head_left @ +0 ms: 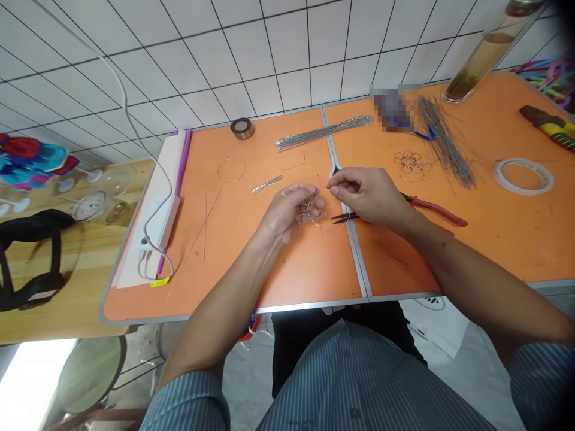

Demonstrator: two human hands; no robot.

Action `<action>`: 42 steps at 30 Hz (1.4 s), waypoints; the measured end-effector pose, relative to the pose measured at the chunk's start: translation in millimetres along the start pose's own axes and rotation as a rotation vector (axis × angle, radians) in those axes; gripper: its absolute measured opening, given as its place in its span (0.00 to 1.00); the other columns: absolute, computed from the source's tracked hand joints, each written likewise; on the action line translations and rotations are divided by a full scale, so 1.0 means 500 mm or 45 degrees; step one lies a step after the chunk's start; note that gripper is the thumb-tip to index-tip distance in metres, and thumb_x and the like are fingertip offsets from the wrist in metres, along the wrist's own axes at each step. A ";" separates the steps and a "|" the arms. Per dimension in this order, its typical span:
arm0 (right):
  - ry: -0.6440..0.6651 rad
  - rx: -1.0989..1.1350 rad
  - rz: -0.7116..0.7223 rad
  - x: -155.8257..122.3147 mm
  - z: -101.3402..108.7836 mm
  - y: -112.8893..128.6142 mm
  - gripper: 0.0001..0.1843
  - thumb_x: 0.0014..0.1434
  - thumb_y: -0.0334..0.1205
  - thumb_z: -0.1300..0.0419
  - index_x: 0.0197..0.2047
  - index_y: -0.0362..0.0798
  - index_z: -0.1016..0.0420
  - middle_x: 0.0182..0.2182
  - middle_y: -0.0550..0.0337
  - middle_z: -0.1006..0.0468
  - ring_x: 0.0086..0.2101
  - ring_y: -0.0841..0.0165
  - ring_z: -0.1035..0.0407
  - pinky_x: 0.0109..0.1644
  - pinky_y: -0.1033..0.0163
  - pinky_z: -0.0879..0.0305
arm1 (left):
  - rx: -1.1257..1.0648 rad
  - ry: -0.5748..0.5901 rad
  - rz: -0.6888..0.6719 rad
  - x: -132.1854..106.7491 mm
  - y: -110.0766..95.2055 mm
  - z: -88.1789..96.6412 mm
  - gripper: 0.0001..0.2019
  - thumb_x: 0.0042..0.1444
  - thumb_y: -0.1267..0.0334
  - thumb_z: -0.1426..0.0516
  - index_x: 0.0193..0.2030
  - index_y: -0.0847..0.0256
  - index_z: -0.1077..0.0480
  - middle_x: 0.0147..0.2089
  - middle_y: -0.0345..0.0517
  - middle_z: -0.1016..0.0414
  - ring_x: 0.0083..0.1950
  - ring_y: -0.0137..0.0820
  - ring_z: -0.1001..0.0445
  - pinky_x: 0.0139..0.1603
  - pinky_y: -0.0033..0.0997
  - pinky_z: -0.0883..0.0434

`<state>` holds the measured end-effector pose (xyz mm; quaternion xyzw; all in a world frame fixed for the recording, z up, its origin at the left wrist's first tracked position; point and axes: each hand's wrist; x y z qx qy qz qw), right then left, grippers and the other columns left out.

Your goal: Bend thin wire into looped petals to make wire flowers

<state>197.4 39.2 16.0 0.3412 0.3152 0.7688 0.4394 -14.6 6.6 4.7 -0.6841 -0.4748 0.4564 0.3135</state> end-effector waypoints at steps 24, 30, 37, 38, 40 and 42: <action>-0.046 -0.007 -0.022 0.001 0.004 -0.007 0.07 0.64 0.39 0.34 0.39 0.50 0.13 0.28 0.61 0.20 0.29 0.67 0.30 0.34 0.60 0.36 | -0.024 -0.010 0.048 -0.006 -0.022 -0.005 0.14 0.69 0.52 0.36 0.41 0.62 0.22 0.38 0.53 0.12 0.31 0.34 0.18 0.38 0.35 0.20; -0.055 -0.046 -0.022 -0.001 0.006 -0.011 0.06 0.64 0.40 0.33 0.41 0.52 0.13 0.28 0.61 0.18 0.28 0.67 0.30 0.33 0.59 0.36 | -0.020 0.005 0.047 -0.003 -0.020 -0.003 0.17 0.65 0.48 0.32 0.41 0.63 0.22 0.39 0.55 0.12 0.31 0.34 0.18 0.36 0.33 0.22; -0.103 -0.019 -0.063 0.004 0.019 0.001 0.05 0.64 0.41 0.32 0.39 0.52 0.13 0.30 0.58 0.16 0.28 0.65 0.28 0.33 0.57 0.33 | -0.047 0.021 0.003 -0.002 -0.023 0.003 0.17 0.65 0.47 0.33 0.41 0.62 0.22 0.42 0.57 0.11 0.34 0.35 0.16 0.40 0.35 0.20; -0.126 -0.002 -0.063 0.005 0.021 0.002 0.05 0.64 0.41 0.31 0.39 0.52 0.13 0.31 0.57 0.15 0.29 0.64 0.26 0.34 0.57 0.31 | -0.053 0.019 -0.004 -0.002 -0.023 0.004 0.18 0.65 0.47 0.32 0.42 0.62 0.22 0.43 0.58 0.11 0.35 0.36 0.15 0.41 0.35 0.19; -0.170 0.026 -0.068 0.007 0.027 0.002 0.05 0.64 0.41 0.31 0.39 0.53 0.13 0.33 0.56 0.14 0.31 0.63 0.25 0.35 0.56 0.30 | -0.066 0.020 -0.016 -0.002 -0.021 0.004 0.18 0.63 0.47 0.31 0.43 0.63 0.21 0.45 0.59 0.11 0.39 0.38 0.13 0.44 0.37 0.18; -0.212 0.051 -0.076 0.009 0.034 0.001 0.05 0.63 0.42 0.31 0.39 0.53 0.13 0.32 0.56 0.14 0.31 0.62 0.24 0.34 0.56 0.30 | -0.083 0.027 -0.025 -0.002 -0.019 0.005 0.18 0.62 0.48 0.31 0.44 0.63 0.21 0.46 0.60 0.11 0.41 0.40 0.12 0.46 0.39 0.17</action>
Point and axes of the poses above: each hand's wrist, its own x-axis towards the middle knuckle, its own z-axis out of the back of the hand, y = z × x
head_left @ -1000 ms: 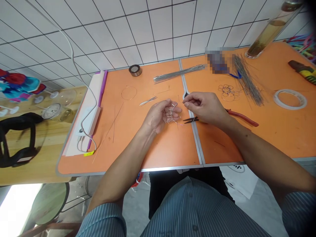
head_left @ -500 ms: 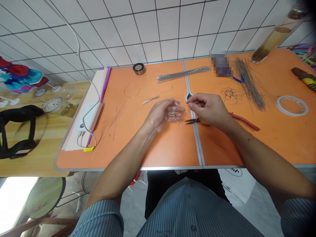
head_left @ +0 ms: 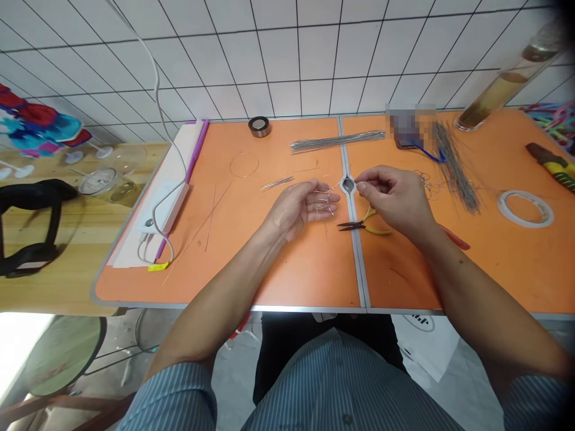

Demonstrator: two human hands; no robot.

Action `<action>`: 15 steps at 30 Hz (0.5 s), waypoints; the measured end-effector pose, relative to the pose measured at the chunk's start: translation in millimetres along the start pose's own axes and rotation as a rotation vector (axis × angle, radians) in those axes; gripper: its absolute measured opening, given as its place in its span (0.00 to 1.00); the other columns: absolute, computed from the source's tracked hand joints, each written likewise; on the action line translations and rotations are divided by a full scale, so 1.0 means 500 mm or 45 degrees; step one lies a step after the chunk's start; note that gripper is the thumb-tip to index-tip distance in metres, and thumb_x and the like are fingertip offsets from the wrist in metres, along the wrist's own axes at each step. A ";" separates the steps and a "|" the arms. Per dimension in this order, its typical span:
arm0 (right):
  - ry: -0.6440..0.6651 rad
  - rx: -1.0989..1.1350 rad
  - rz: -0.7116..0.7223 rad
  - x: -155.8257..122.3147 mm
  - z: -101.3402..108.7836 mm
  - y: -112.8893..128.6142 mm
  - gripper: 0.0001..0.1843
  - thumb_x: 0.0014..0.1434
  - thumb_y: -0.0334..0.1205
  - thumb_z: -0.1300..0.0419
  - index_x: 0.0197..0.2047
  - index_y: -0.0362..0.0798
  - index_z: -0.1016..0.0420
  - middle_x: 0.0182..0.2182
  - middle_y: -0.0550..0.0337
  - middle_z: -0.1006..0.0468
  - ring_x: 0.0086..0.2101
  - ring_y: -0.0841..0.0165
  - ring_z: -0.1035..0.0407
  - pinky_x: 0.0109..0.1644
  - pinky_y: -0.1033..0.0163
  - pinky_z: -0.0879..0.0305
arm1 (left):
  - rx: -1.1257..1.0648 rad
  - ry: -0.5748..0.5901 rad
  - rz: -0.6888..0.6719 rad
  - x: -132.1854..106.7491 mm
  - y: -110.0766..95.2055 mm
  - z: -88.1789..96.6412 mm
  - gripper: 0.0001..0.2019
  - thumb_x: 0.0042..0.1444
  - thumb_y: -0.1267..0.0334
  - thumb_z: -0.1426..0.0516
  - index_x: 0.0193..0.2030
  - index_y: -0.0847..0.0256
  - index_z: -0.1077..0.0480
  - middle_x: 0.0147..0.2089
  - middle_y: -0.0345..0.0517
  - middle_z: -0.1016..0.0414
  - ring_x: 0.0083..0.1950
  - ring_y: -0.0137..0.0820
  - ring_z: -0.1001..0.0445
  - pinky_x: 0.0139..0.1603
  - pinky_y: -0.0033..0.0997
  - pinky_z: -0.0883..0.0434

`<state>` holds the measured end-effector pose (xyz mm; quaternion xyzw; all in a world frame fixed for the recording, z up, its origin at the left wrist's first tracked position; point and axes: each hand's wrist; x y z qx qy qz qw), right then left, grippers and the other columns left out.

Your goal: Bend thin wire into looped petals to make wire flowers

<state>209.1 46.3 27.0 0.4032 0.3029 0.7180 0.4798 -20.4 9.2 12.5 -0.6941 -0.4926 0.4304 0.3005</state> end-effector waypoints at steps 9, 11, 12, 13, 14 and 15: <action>-0.155 0.051 0.004 0.011 0.022 -0.016 0.04 0.63 0.40 0.30 0.41 0.52 0.13 0.34 0.56 0.14 0.34 0.62 0.21 0.37 0.56 0.27 | 0.015 0.029 -0.068 -0.009 0.001 -0.006 0.14 0.51 0.75 0.33 0.46 0.65 0.20 0.49 0.59 0.10 0.44 0.38 0.10 0.52 0.38 0.16; -0.154 0.060 0.003 0.011 0.022 -0.018 0.04 0.63 0.39 0.30 0.41 0.52 0.13 0.34 0.57 0.14 0.34 0.62 0.21 0.38 0.55 0.26 | 0.015 0.022 -0.067 -0.010 0.002 -0.008 0.14 0.52 0.76 0.33 0.46 0.65 0.21 0.48 0.58 0.10 0.44 0.38 0.10 0.51 0.37 0.16; -0.153 0.063 0.001 0.011 0.022 -0.018 0.04 0.63 0.39 0.30 0.41 0.52 0.13 0.35 0.57 0.14 0.34 0.62 0.21 0.38 0.55 0.26 | 0.014 0.018 -0.068 -0.010 0.003 -0.009 0.14 0.52 0.76 0.32 0.46 0.65 0.21 0.48 0.58 0.10 0.44 0.38 0.10 0.50 0.37 0.16; -0.152 0.065 -0.001 0.010 0.021 -0.018 0.04 0.63 0.39 0.30 0.41 0.52 0.13 0.35 0.57 0.14 0.34 0.62 0.21 0.38 0.55 0.26 | 0.016 0.015 -0.069 -0.010 0.003 -0.009 0.14 0.53 0.76 0.32 0.46 0.65 0.21 0.47 0.58 0.10 0.44 0.38 0.10 0.50 0.37 0.16; -0.152 0.066 -0.001 0.010 0.021 -0.018 0.04 0.63 0.39 0.30 0.41 0.52 0.13 0.34 0.57 0.14 0.34 0.62 0.22 0.38 0.56 0.27 | 0.019 0.013 -0.069 -0.009 0.004 -0.009 0.14 0.53 0.76 0.31 0.46 0.65 0.21 0.47 0.58 0.10 0.44 0.38 0.10 0.50 0.36 0.16; -0.149 0.068 -0.001 0.010 0.020 -0.018 0.04 0.63 0.39 0.30 0.41 0.52 0.13 0.34 0.57 0.14 0.34 0.62 0.22 0.38 0.56 0.27 | 0.022 0.012 -0.070 -0.009 0.005 -0.010 0.14 0.52 0.76 0.31 0.46 0.65 0.21 0.47 0.59 0.10 0.43 0.38 0.10 0.50 0.37 0.16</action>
Point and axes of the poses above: each hand's wrist, its own x-axis towards the middle knuckle, its own z-axis out of the back of the hand, y = z × x
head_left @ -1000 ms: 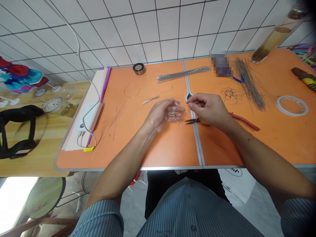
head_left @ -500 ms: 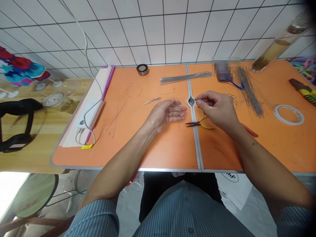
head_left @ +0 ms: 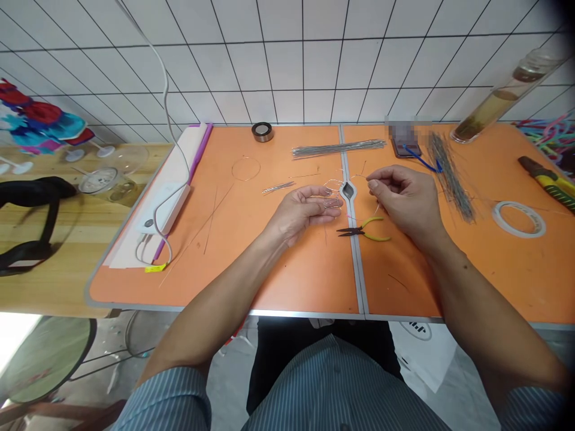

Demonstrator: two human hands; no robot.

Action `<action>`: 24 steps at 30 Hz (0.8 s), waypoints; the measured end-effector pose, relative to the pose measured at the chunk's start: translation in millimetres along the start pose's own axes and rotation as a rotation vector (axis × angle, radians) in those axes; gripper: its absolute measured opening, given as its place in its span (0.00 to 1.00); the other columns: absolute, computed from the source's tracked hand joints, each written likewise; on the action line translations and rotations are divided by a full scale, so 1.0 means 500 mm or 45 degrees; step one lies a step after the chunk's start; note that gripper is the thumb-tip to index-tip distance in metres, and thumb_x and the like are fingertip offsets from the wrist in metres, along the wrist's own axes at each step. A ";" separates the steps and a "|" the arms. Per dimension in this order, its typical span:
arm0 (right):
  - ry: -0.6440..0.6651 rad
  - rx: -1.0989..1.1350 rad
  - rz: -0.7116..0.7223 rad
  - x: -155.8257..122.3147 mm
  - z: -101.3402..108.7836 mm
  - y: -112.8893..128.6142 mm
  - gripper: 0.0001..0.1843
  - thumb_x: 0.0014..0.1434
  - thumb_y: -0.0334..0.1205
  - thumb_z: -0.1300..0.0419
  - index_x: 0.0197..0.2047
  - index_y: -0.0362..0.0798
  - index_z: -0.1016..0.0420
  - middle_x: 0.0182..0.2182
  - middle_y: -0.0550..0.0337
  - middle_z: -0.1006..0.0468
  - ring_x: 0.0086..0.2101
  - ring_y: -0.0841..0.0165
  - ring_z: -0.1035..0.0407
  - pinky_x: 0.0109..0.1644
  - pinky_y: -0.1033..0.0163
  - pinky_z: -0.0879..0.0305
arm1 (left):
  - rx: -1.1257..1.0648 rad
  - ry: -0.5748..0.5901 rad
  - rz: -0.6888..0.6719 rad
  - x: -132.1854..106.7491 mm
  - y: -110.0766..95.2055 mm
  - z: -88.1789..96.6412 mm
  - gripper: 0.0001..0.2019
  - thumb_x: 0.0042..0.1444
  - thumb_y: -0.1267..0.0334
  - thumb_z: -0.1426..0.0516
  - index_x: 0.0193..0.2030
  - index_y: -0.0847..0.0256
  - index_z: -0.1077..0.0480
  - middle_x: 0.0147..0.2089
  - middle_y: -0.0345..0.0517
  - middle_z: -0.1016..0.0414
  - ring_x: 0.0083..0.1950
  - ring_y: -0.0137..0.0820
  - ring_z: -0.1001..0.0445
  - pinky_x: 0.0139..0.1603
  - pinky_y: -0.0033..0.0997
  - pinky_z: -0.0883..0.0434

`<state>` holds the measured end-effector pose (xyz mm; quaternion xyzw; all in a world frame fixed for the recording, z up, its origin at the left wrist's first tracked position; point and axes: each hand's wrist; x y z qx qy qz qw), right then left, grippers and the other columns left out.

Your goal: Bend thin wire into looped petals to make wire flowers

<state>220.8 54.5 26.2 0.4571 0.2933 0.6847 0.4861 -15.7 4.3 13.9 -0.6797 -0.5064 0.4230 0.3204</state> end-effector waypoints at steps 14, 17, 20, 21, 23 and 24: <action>-0.020 -0.022 0.011 -0.002 0.000 0.004 0.04 0.62 0.37 0.30 0.41 0.52 0.12 0.32 0.60 0.15 0.32 0.65 0.23 0.35 0.60 0.28 | 0.026 0.002 0.023 0.000 -0.001 0.000 0.18 0.51 0.77 0.33 0.49 0.66 0.23 0.46 0.59 0.10 0.45 0.40 0.09 0.52 0.39 0.15; -0.012 -0.012 0.009 -0.002 0.000 0.004 0.04 0.62 0.37 0.30 0.40 0.53 0.12 0.33 0.59 0.15 0.31 0.65 0.23 0.33 0.60 0.29 | 0.034 0.004 0.031 0.002 0.001 0.002 0.17 0.52 0.77 0.32 0.49 0.65 0.23 0.46 0.58 0.10 0.44 0.38 0.10 0.52 0.38 0.16; -0.004 -0.004 0.015 -0.002 -0.001 0.006 0.04 0.63 0.37 0.30 0.40 0.53 0.12 0.33 0.59 0.15 0.32 0.65 0.23 0.33 0.60 0.29 | 0.027 0.000 0.040 0.003 0.001 0.003 0.16 0.53 0.76 0.32 0.49 0.65 0.23 0.46 0.58 0.10 0.47 0.40 0.09 0.53 0.39 0.15; -0.001 -0.002 0.017 -0.002 -0.001 0.006 0.04 0.63 0.37 0.30 0.40 0.53 0.12 0.33 0.59 0.15 0.32 0.65 0.23 0.33 0.60 0.30 | 0.021 -0.002 0.041 0.003 0.000 0.003 0.16 0.53 0.75 0.32 0.49 0.65 0.23 0.46 0.58 0.10 0.48 0.41 0.09 0.53 0.39 0.15; 0.009 0.001 0.019 -0.002 -0.002 0.007 0.04 0.63 0.37 0.31 0.40 0.53 0.12 0.33 0.58 0.15 0.32 0.65 0.23 0.33 0.60 0.30 | 0.015 -0.008 0.040 0.002 -0.001 0.003 0.14 0.55 0.72 0.31 0.48 0.65 0.22 0.46 0.58 0.10 0.47 0.40 0.09 0.52 0.39 0.15; 0.014 0.004 0.020 -0.002 -0.003 0.008 0.04 0.63 0.37 0.31 0.40 0.52 0.12 0.33 0.58 0.15 0.32 0.65 0.23 0.33 0.60 0.31 | 0.018 -0.012 0.040 0.001 -0.001 0.002 0.13 0.56 0.71 0.31 0.48 0.65 0.22 0.46 0.58 0.10 0.45 0.39 0.10 0.52 0.38 0.15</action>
Point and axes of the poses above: each hand's wrist, its own x-axis towards the middle knuckle, its own z-axis out of the back of the hand, y = z × x
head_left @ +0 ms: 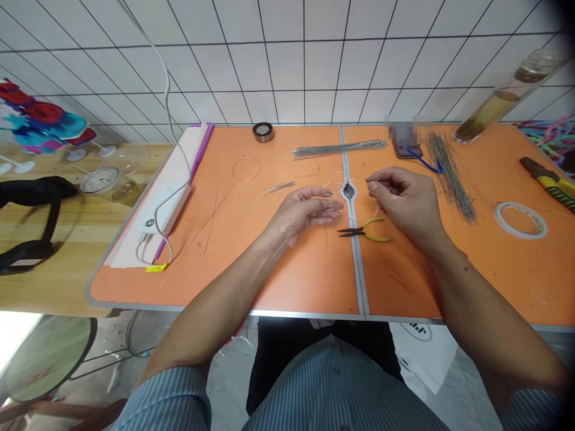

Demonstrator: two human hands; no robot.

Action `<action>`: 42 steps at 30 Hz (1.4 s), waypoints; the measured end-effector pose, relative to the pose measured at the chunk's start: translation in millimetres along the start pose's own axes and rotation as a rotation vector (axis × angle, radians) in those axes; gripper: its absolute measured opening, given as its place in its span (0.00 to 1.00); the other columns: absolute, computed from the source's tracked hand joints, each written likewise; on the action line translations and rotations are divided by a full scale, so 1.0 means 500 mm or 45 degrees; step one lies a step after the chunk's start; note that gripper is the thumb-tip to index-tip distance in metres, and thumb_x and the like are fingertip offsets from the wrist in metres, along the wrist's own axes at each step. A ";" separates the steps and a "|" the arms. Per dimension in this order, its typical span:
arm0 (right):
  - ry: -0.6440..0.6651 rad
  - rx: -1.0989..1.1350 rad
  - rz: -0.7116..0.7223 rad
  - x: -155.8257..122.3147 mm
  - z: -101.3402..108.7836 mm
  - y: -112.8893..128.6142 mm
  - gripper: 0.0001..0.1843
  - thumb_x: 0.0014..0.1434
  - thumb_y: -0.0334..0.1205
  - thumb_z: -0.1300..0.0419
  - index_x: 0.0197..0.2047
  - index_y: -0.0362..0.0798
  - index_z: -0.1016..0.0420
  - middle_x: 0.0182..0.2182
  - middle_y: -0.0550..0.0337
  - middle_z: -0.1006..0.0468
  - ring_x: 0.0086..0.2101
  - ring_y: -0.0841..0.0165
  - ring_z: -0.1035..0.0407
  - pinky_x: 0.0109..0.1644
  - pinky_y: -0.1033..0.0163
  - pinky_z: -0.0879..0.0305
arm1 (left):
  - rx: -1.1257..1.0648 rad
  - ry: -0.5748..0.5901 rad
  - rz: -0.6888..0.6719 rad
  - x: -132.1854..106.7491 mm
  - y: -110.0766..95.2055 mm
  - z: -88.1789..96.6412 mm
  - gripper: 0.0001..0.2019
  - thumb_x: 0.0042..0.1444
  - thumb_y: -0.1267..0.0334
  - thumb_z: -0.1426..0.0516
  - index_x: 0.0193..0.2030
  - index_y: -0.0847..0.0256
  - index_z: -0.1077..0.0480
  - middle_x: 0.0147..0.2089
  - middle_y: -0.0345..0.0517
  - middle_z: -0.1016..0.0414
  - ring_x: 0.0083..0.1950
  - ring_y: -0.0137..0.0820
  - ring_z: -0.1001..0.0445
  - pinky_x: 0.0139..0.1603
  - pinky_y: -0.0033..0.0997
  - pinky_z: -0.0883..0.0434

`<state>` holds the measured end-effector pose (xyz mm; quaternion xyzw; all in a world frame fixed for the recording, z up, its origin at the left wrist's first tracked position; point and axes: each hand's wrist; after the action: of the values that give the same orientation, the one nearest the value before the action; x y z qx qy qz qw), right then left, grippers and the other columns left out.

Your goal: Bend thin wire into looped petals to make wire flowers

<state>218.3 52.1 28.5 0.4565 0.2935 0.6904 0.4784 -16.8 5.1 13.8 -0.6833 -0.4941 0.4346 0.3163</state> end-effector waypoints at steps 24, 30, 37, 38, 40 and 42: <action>0.080 -0.016 -0.027 -0.005 -0.004 0.009 0.05 0.62 0.38 0.31 0.41 0.52 0.13 0.34 0.56 0.13 0.33 0.62 0.20 0.34 0.58 0.27 | 0.008 -0.016 0.004 0.007 0.004 0.004 0.07 0.57 0.64 0.32 0.41 0.64 0.21 0.42 0.57 0.10 0.41 0.38 0.10 0.47 0.36 0.15; 0.129 -0.060 -0.023 -0.009 -0.010 0.016 0.04 0.63 0.39 0.31 0.40 0.52 0.13 0.33 0.57 0.13 0.31 0.64 0.22 0.35 0.57 0.28 | 0.037 -0.022 0.003 0.004 0.003 0.003 0.12 0.58 0.59 0.29 0.40 0.63 0.23 0.43 0.57 0.10 0.37 0.36 0.12 0.43 0.35 0.17; 0.211 -0.117 0.009 -0.014 -0.011 0.019 0.04 0.65 0.41 0.31 0.40 0.54 0.13 0.30 0.59 0.16 0.30 0.64 0.25 0.33 0.57 0.32 | 0.051 -0.025 0.009 0.002 0.002 0.002 0.11 0.60 0.57 0.30 0.41 0.62 0.22 0.43 0.57 0.10 0.37 0.36 0.12 0.42 0.35 0.17; 0.225 -0.122 0.014 -0.014 -0.012 0.019 0.04 0.65 0.41 0.31 0.40 0.54 0.13 0.29 0.59 0.16 0.29 0.64 0.26 0.33 0.57 0.32 | 0.054 -0.026 0.009 0.002 0.002 0.001 0.11 0.60 0.57 0.30 0.40 0.62 0.22 0.43 0.56 0.10 0.37 0.36 0.12 0.42 0.34 0.18; 0.242 -0.135 0.017 -0.015 -0.012 0.019 0.04 0.65 0.42 0.31 0.40 0.55 0.13 0.28 0.60 0.17 0.29 0.64 0.27 0.32 0.57 0.34 | 0.053 -0.029 0.009 0.002 0.002 0.001 0.11 0.60 0.57 0.30 0.40 0.62 0.22 0.43 0.56 0.10 0.37 0.35 0.12 0.41 0.33 0.19; 0.250 -0.145 0.014 -0.016 -0.012 0.019 0.05 0.66 0.42 0.32 0.41 0.55 0.13 0.27 0.61 0.18 0.28 0.65 0.28 0.32 0.57 0.35 | 0.049 -0.034 0.013 0.001 0.002 0.000 0.12 0.60 0.56 0.30 0.40 0.62 0.21 0.43 0.56 0.10 0.37 0.36 0.12 0.41 0.33 0.19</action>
<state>210.0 41.5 31.2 0.3601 0.2967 0.7500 0.4688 -16.3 5.5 12.8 -0.6738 -0.4864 0.4546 0.3206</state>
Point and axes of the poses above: each hand's wrist, its own x-axis towards the middle knuckle, its own z-axis out of the back of the hand, y = z × x
